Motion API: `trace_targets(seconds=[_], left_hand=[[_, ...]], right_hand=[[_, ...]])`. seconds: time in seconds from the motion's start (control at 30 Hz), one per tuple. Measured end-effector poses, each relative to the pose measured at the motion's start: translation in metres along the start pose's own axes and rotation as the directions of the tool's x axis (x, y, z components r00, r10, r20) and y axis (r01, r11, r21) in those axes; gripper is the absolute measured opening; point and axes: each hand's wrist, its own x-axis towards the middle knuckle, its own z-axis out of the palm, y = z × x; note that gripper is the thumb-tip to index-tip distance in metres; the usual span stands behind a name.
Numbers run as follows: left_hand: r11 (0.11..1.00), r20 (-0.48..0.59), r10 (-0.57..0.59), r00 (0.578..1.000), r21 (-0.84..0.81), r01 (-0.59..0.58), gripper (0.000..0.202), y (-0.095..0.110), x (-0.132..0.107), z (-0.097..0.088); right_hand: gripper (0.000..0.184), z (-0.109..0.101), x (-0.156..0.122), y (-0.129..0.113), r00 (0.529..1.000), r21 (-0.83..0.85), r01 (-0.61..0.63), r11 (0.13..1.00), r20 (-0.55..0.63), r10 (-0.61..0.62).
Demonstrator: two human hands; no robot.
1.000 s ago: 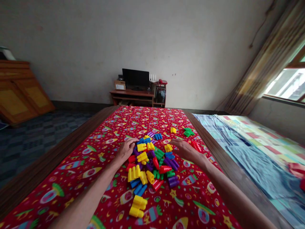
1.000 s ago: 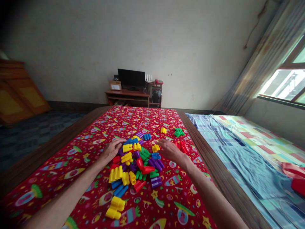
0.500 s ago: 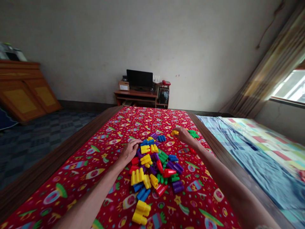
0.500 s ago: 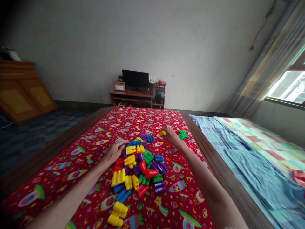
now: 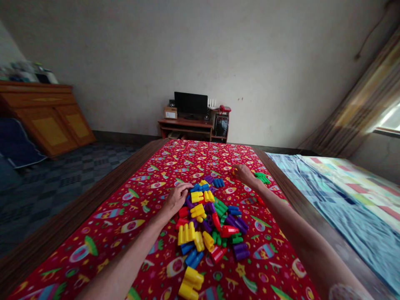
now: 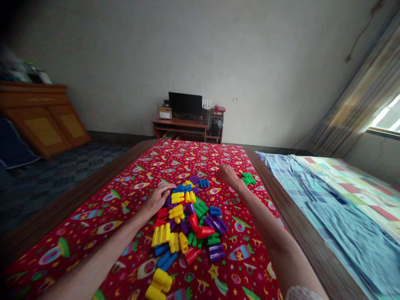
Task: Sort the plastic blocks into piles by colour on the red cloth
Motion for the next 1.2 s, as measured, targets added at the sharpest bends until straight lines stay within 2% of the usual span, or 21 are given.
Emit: trace_targets(seconds=[0.07, 0.13, 0.2, 0.27, 0.3, 0.37, 0.47, 0.53, 0.67, 0.73, 0.8, 0.87, 1.07, 1.2], left_hand=[[1.000, 0.010, 0.001, 1.000, 0.004, -0.001, 0.033, 0.000, 0.000, 0.000], [1.000, 0.010, -0.003, 1.000, 0.011, 0.003, 0.033, 0.000, 0.000, -0.001], [1.000, 0.003, -0.007, 1.000, 0.017, 0.007, 0.033, 0.001, 0.000, -0.001], [1.000, 0.007, -0.010, 1.000, 0.022, 0.010, 0.033, 0.002, 0.000, -0.001], [1.000, 0.014, -0.010, 1.000, 0.024, 0.010, 0.032, 0.003, 0.000, -0.002], [1.000, 0.029, -0.009, 1.000, 0.028, 0.008, 0.032, 0.004, 0.000, -0.002], [1.000, 0.031, -0.009, 0.999, 0.027, 0.009, 0.034, 0.005, 0.000, -0.002], [1.000, 0.027, -0.010, 1.000, 0.023, 0.010, 0.034, 0.005, 0.000, -0.001], [1.000, 0.008, 0.002, 1.000, 0.006, -0.002, 0.032, 0.003, 0.000, 0.001], [1.000, 0.000, 0.009, 1.000, 0.001, -0.009, 0.032, 0.001, 0.000, 0.001], [1.000, -0.002, 0.012, 1.000, -0.002, -0.012, 0.032, 0.001, 0.000, 0.001], [1.000, 0.000, 0.013, 1.000, -0.004, -0.013, 0.032, 0.001, 0.000, 0.001], [1.000, 0.008, 0.014, 1.000, -0.008, -0.014, 0.032, 0.004, 0.000, 0.000], [1.000, 0.005, 0.015, 1.000, -0.003, -0.015, 0.032, 0.002, 0.000, 0.000]], right_hand=[[0.030, 0.002, 0.002, -0.018, 0.995, 0.056, 0.096, 0.994, 0.001, -0.096], [0.032, 0.008, 0.008, -0.041, 0.963, 0.171, 0.267, 0.948, 0.001, -0.271], [0.037, 0.017, 0.017, -0.065, 0.882, 0.281, 0.450, 0.847, 0.008, -0.471], [0.041, 0.027, 0.028, -0.086, 0.794, 0.331, 0.558, 0.761, 0.051, -0.605], [0.041, 0.031, 0.032, -0.094, 0.765, 0.333, 0.583, 0.741, 0.080, -0.639], [0.040, 0.035, 0.037, -0.105, 0.745, 0.315, 0.591, 0.743, 0.142, -0.652], [0.034, 0.033, 0.033, -0.109, 0.774, 0.270, 0.551, 0.790, 0.190, -0.605], [0.032, 0.027, 0.025, -0.106, 0.824, 0.234, 0.497, 0.835, 0.173, -0.539], [0.034, 0.012, 0.014, -0.090, 0.951, 0.063, 0.287, 0.956, 0.100, -0.292], [0.032, 0.007, 0.012, -0.078, 0.982, -0.072, 0.169, 0.983, 0.098, -0.161], [0.031, 0.003, 0.011, -0.064, 0.991, -0.191, 0.091, 0.977, 0.110, -0.071], [0.033, 0.002, 0.009, -0.049, 0.991, -0.286, 0.067, 0.956, 0.127, -0.031], [0.047, 0.008, -0.012, -0.014, 0.984, -0.454, 0.173, 0.874, 0.118, -0.133], [0.057, 0.009, -0.024, -0.011, 0.971, -0.442, 0.223, 0.869, 0.177, -0.159]])
